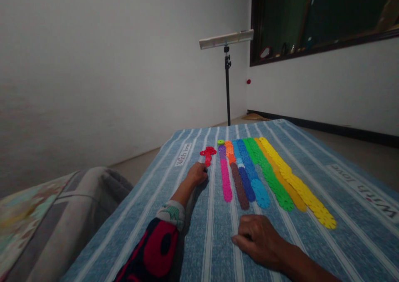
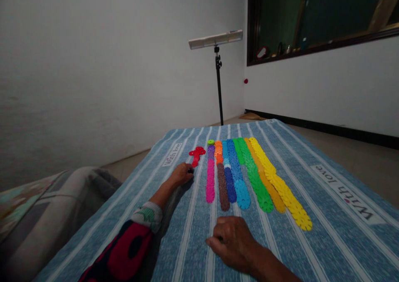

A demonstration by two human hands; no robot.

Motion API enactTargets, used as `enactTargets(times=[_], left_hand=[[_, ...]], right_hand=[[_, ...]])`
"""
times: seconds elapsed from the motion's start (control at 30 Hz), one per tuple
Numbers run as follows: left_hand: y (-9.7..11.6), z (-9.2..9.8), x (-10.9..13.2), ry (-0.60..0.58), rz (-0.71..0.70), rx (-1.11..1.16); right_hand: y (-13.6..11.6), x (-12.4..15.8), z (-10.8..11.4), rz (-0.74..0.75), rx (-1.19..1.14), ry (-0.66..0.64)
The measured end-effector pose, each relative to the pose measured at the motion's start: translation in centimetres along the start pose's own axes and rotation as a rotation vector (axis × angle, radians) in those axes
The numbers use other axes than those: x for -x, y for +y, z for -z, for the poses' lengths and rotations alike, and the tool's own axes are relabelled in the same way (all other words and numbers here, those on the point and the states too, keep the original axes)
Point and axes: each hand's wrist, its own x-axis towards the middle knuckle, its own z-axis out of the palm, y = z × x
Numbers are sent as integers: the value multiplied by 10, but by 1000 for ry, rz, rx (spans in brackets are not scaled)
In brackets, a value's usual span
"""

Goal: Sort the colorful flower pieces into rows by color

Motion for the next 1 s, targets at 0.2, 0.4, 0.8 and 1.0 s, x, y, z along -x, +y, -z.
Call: enactTargets(times=[0.2, 0.4, 0.8, 1.0], left_hand=[[2, -3, -1, 8, 17, -2], [-7, -3, 3, 44, -33, 81], [-28, -13, 33, 152, 138, 477], [-37, -33, 46, 259, 104, 517]], right_hand=[[2, 0, -2, 6, 1, 32], [2, -2, -1, 12, 8, 39], [4, -1, -8, 4, 60, 136], [0, 2, -8, 15, 106, 198]])
